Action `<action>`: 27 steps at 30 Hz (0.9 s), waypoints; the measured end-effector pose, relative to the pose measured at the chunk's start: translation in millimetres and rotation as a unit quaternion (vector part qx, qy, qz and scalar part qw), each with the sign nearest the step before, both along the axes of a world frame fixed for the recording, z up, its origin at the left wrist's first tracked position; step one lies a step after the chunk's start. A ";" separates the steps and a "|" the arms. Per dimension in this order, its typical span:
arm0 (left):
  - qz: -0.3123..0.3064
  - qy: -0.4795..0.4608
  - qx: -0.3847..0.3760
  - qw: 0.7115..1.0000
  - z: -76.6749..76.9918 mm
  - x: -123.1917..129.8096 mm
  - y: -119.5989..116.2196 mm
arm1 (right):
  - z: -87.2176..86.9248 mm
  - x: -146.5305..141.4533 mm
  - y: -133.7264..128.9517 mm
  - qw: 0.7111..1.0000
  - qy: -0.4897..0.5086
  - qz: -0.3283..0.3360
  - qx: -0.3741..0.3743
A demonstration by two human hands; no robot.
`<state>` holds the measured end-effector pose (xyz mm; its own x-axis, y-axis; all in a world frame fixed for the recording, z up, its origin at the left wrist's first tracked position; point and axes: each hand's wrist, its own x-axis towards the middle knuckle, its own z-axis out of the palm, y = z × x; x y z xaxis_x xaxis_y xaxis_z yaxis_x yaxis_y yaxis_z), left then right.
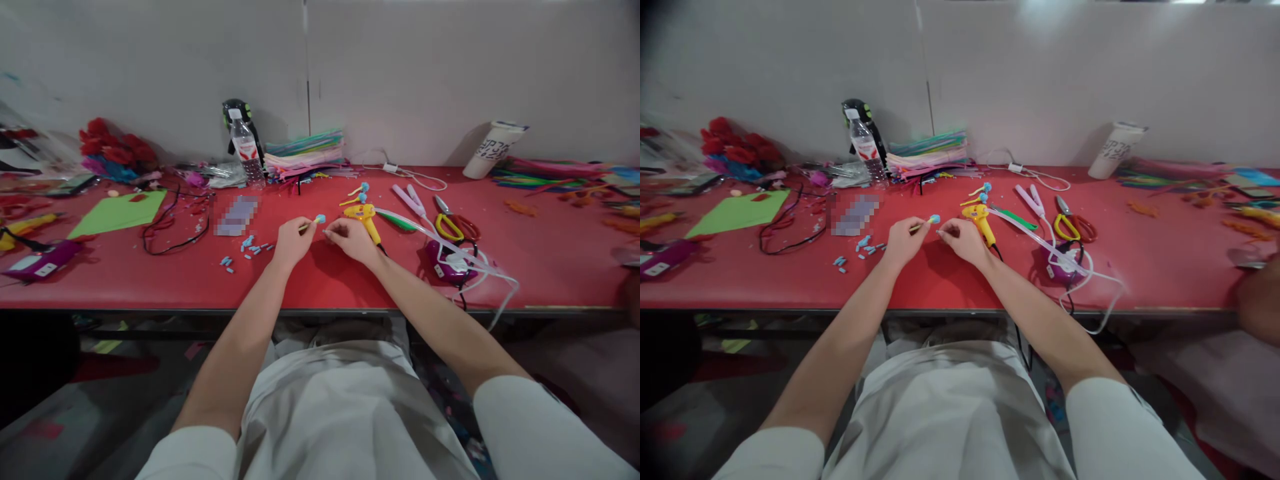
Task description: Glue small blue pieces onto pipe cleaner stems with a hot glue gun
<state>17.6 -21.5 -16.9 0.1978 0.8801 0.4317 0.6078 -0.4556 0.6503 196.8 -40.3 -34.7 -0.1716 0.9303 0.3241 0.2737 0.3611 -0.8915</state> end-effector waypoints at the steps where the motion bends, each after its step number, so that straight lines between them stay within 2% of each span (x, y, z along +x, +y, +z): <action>1: -0.003 -0.006 0.001 1.000 0.0 1.1 -0.7 | -1.1 -1.1 1.2 1.000 0.008 -0.004 0.001; 8: -0.024 -0.036 0.022 0.999 0.7 3.4 -2.3 | 2.8 -10.9 -2.7 0.999 0.018 0.038 -0.020; 15: -0.056 -0.026 0.023 0.998 2.9 5.5 -4.7 | -0.4 -14.8 0.4 0.999 -0.027 0.007 -0.016; 20: -0.065 -0.033 0.034 0.997 3.3 6.2 -4.4 | -2.9 -14.4 5.5 0.999 0.035 0.003 -0.018; 27: -0.043 -0.015 0.021 0.999 2.0 6.5 -4.9 | -0.9 -16.7 4.3 0.994 0.099 0.009 -0.055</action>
<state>24.1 -26.4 -14.9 0.2587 0.8409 0.4754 0.5458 -0.5333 0.6463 180.2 -36.1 -35.7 -0.1312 0.9595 0.2494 0.0840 0.2614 -0.9616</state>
